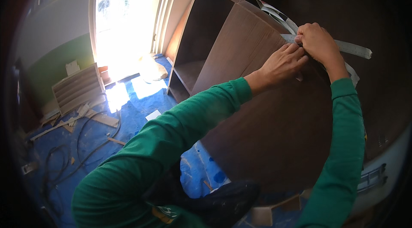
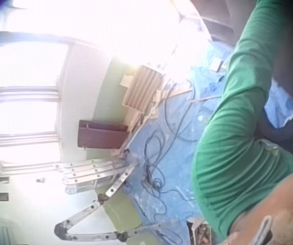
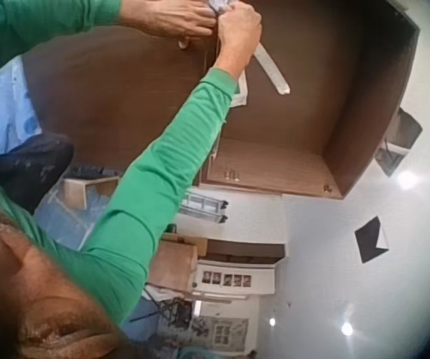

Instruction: The person applies edge banding to a wooden furniture panel. They repeatedly wet the edge with a water bottle, press the banding strip along the edge, and smooth it with a tool.

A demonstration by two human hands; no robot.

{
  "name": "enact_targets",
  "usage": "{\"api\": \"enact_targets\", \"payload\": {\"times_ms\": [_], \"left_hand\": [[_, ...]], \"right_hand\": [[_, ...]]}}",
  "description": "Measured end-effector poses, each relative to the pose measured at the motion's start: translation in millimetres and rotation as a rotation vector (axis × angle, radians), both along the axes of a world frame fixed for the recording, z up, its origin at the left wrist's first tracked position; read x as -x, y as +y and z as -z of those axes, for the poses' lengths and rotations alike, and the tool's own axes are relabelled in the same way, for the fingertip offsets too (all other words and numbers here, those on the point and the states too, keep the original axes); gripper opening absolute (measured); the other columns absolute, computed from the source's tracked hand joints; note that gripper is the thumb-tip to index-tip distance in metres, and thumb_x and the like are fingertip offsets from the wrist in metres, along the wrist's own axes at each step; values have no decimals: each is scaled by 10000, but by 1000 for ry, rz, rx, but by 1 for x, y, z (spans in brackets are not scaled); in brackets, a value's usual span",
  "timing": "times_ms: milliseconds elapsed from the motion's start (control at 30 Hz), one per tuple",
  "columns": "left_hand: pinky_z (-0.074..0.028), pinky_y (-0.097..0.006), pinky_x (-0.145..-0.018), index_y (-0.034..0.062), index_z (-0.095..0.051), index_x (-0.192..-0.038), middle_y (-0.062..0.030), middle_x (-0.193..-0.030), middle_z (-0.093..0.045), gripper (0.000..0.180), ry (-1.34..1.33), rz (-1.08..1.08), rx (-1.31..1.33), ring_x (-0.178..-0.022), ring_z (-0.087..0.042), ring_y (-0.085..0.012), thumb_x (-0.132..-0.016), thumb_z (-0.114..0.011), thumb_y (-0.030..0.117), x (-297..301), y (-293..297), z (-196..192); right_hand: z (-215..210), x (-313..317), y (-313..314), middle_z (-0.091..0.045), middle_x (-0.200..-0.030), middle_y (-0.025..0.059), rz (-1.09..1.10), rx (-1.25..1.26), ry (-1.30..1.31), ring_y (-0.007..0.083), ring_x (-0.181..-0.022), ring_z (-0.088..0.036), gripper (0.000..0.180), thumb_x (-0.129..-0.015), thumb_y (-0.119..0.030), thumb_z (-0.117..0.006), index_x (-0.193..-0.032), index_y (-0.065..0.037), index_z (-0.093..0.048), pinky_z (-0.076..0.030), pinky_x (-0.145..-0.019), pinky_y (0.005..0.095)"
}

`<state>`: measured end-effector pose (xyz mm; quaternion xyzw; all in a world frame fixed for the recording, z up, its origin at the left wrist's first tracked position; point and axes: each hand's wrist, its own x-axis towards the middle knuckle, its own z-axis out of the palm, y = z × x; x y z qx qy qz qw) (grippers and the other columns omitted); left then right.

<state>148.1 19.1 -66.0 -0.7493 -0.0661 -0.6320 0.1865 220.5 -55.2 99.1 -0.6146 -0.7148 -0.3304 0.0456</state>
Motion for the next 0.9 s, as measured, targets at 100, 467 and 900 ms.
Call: {"api": "enact_targets", "payload": {"times_ms": [100, 467, 900], "left_hand": [[-479, -486, -1166, 60, -654, -1174, -105, -1252, -654, 605, 29, 22, 9, -1248, -585, -310, -767, -924, 415, -4, -6, -2], [-499, -461, -1114, 73, -664, -1163, -88, -1195, -644, 556, 33, -23, 43, -1208, -593, -296, -798, -893, 424, 4, -3, -1], [-467, -462, -1172, 56, -669, -1128, -90, -1223, -650, 513, -25, 47, -4, -1267, -575, -311, -802, -894, 382, -3, -4, -7]], "right_hand": [[-23, 9, 25, -780, -922, 243, -34, 31, -83, 424, -934, -775, 220, -1001, -203, -738, -926, -10, -810, -601, -882, 518], [-22, -14, -11, -779, -902, 233, -35, 43, -25, 410, -889, -776, 198, -990, -183, -737, -997, -1, -814, -583, -820, 514], [0, -3, 13, -773, -977, 276, 2, 2, -11, 452, -972, -767, 203, -954, -171, -745, -942, 25, -796, -580, -845, 523]]}}
